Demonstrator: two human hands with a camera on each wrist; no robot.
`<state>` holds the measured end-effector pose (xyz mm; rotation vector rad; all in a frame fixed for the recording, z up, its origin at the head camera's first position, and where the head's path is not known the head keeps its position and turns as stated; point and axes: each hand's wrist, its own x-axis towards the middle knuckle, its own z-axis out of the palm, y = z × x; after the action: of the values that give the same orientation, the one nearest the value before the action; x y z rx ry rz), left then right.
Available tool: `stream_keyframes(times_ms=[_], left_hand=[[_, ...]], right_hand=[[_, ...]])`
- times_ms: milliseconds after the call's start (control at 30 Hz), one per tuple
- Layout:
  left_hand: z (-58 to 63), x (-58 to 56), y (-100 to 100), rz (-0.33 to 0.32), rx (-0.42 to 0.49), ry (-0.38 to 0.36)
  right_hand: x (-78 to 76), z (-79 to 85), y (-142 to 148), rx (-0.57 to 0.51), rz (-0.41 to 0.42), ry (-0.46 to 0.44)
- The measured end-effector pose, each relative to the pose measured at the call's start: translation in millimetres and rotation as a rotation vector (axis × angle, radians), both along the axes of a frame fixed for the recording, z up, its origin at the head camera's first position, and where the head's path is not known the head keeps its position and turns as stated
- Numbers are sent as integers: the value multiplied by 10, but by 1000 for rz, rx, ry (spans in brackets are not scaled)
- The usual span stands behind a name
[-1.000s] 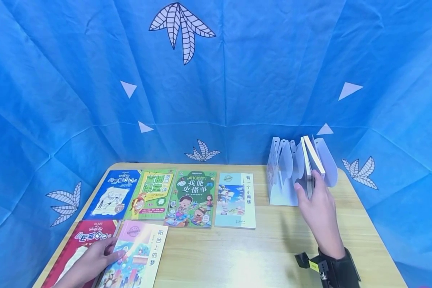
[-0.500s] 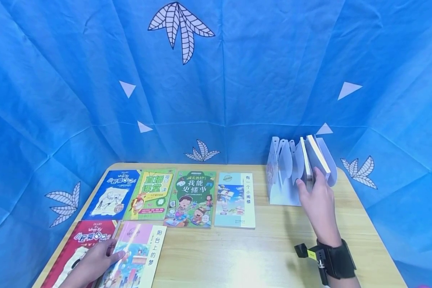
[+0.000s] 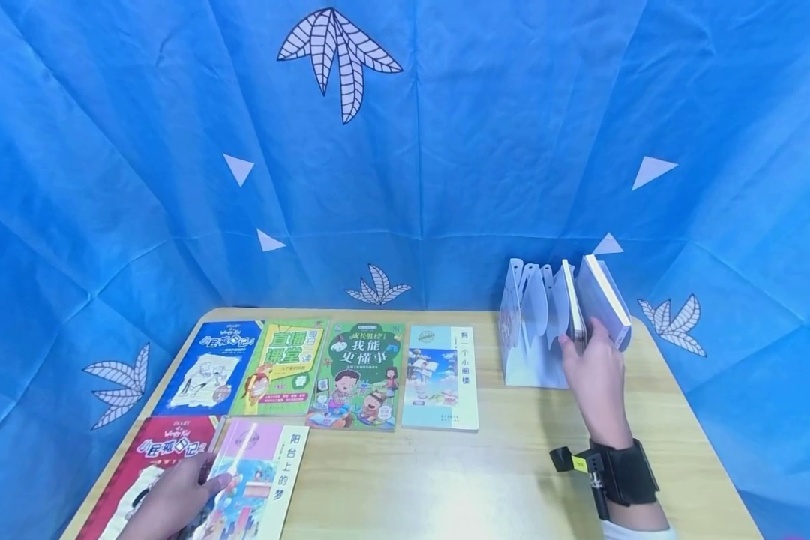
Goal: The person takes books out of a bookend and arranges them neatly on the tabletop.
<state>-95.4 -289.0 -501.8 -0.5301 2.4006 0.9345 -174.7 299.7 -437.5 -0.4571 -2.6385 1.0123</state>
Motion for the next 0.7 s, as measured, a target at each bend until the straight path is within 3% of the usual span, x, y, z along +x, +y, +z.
stream_keyframes(times_ms=[433, 700], left_hand=[[12, 47, -29, -44, -115, 15], [25, 63, 9, -48, -184, 18]], right_hand=[[14, -67, -9, 46, 15, 30], [24, -79, -23, 125, 35, 104]])
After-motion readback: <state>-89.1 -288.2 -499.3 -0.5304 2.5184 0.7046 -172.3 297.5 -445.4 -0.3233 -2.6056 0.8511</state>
